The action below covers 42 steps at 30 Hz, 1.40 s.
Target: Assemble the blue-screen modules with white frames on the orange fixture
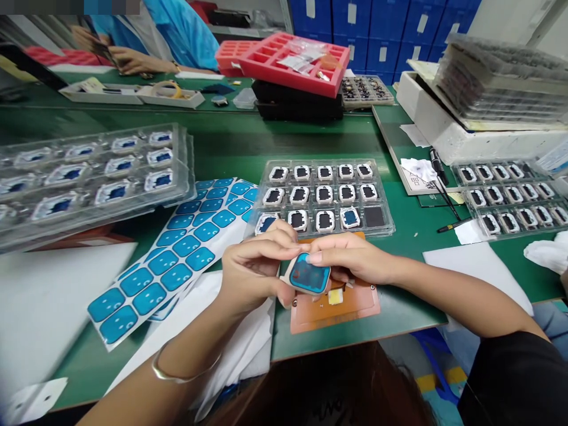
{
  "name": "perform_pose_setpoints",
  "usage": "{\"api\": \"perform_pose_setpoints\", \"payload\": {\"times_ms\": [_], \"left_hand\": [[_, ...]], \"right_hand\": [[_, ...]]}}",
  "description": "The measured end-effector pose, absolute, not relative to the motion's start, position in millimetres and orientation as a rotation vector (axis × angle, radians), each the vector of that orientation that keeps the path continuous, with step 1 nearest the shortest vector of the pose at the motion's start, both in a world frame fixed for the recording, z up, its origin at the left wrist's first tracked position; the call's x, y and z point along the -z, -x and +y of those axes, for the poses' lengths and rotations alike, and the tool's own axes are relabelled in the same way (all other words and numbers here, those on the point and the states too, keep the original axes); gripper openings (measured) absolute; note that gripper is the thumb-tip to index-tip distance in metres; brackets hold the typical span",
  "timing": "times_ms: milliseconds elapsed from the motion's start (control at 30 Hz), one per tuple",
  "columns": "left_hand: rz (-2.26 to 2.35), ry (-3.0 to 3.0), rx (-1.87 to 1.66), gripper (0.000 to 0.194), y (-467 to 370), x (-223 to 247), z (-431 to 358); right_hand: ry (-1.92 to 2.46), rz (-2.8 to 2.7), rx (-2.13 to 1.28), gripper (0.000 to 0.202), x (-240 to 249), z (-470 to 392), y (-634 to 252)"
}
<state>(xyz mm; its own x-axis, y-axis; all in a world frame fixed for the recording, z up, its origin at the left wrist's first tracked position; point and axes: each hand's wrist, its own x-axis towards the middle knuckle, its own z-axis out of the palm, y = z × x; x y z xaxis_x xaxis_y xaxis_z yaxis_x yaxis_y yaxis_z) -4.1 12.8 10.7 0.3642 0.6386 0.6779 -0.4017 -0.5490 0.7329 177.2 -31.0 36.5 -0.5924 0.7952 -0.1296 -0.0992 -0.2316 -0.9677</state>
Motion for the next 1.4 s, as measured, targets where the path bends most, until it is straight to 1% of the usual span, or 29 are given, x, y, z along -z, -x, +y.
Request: {"api": "perform_pose_setpoints", "payload": {"times_ms": [200, 333, 400, 533, 633, 767, 867, 1100, 1300, 1400], "left_hand": [[0.156, -1.758, -1.313, 0.049, 7.2, -11.5, 16.5], [0.124, -1.592, -1.09, 0.03, 11.1, -14.3, 17.1], [0.115, -1.478, -0.991, 0.026, 12.5, -14.3, 15.5], [0.154, -1.416, -0.935, 0.026, 13.4, -12.7, 12.1], [0.174, -1.43, -0.941, 0.027, 12.6, -11.7, 11.5], [0.142, -1.414, -0.938, 0.029, 11.8, -10.7, 11.3], [0.162, -1.391, -0.924, 0.032, 12.1, -10.3, 10.1], [0.121, -1.369, -0.926, 0.027, 11.2, -8.3, 10.7], [0.278, -1.339, -0.891, 0.039, 11.5, -5.5, 9.2], [0.32, -1.281, -0.828, 0.04, 12.1, -8.3, 7.3]], "right_hand": [[0.835, -1.409, -1.896, 0.036, -36.4, -32.4, -179.5], [0.517, -1.467, -1.987, 0.036, -35.9, -30.8, -182.9], [0.373, -1.512, -1.993, 0.031, -35.3, -29.7, -183.6], [0.368, -1.514, -1.959, 0.017, -33.7, -29.7, -182.6], [0.365, -1.473, -1.953, 0.013, -32.9, -30.8, -181.8], [0.364, -1.453, -1.935, 0.014, -32.3, -31.4, -181.9], [0.342, -1.44, -1.925, 0.018, -31.7, -31.6, -181.9], [0.348, -1.455, -1.879, 0.021, -30.7, -33.2, -181.5], [0.388, -1.48, -1.807, 0.025, -29.9, -34.0, -180.7], [0.491, -1.427, -1.824, 0.024, -28.9, -34.0, -181.7]]}}
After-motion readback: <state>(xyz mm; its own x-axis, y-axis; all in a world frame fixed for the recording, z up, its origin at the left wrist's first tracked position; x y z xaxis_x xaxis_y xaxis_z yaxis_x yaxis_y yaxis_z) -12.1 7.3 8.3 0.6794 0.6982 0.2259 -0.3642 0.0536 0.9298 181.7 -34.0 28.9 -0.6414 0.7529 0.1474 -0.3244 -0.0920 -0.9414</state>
